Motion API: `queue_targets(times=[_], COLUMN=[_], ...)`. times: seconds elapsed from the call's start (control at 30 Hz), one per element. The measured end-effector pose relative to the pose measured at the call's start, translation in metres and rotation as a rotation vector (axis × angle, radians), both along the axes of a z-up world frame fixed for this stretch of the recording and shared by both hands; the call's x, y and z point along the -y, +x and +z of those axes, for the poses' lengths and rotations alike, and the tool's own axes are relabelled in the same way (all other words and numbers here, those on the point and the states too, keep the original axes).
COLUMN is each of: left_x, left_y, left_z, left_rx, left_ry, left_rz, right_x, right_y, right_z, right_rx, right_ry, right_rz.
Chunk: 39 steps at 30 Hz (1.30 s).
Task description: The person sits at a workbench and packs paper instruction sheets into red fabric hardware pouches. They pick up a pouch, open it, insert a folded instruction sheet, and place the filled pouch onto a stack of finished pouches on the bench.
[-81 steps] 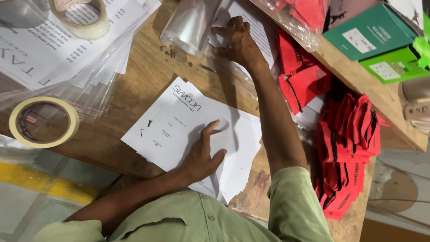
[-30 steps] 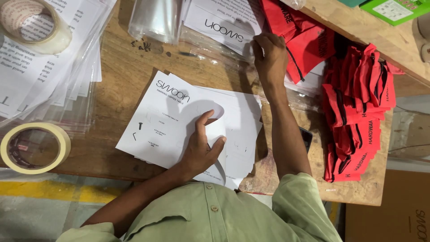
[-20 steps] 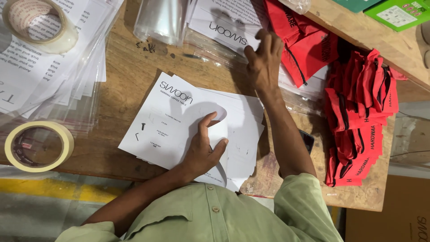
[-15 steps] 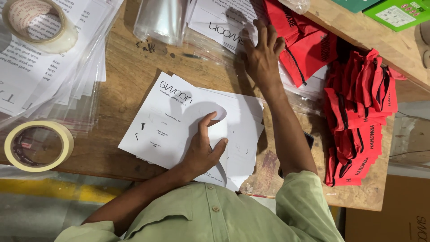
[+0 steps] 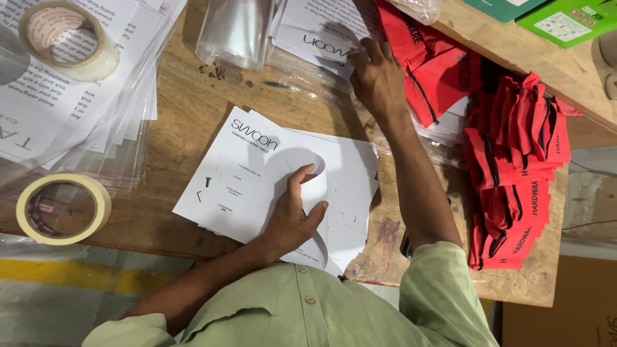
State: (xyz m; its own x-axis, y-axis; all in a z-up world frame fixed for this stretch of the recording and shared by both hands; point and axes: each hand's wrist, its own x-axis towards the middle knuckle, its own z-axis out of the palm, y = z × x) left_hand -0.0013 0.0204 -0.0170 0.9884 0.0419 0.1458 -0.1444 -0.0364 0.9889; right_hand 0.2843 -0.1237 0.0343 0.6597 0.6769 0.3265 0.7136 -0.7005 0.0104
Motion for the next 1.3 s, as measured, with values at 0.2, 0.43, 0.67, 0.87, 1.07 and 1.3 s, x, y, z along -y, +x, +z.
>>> queue_targets(times=[0.2,0.43,0.67,0.87,1.07,1.3], left_x=[0.000,0.000,-0.002,0.001,0.001,0.000], left_y=[0.000,0.000,0.004,0.001,0.001,0.001], left_z=[0.007,0.002,0.016,0.002,0.001,0.001], left_rx=[-0.016,-0.027,-0.160,0.011,0.029,-0.001], left_ry=[0.017,0.017,0.000,0.016,0.025,0.034], left_rz=[-0.015,-0.021,-0.056,-0.026,-0.020,-0.021], right_x=[0.000,0.004,0.000,0.003,-0.012,-0.003], right_y=[0.027,0.034,0.026,0.032,0.013,0.041], right_z=[-0.025,0.002,0.007,-0.013,0.005,-0.037], right_rx=[0.371,0.013,-0.015,-0.016,0.058,0.382], right_ry=[-0.094,0.189,0.172,-0.025,-0.137,-0.049], right_rz=[-0.033,-0.096,-0.068,-0.007,0.075,-0.040])
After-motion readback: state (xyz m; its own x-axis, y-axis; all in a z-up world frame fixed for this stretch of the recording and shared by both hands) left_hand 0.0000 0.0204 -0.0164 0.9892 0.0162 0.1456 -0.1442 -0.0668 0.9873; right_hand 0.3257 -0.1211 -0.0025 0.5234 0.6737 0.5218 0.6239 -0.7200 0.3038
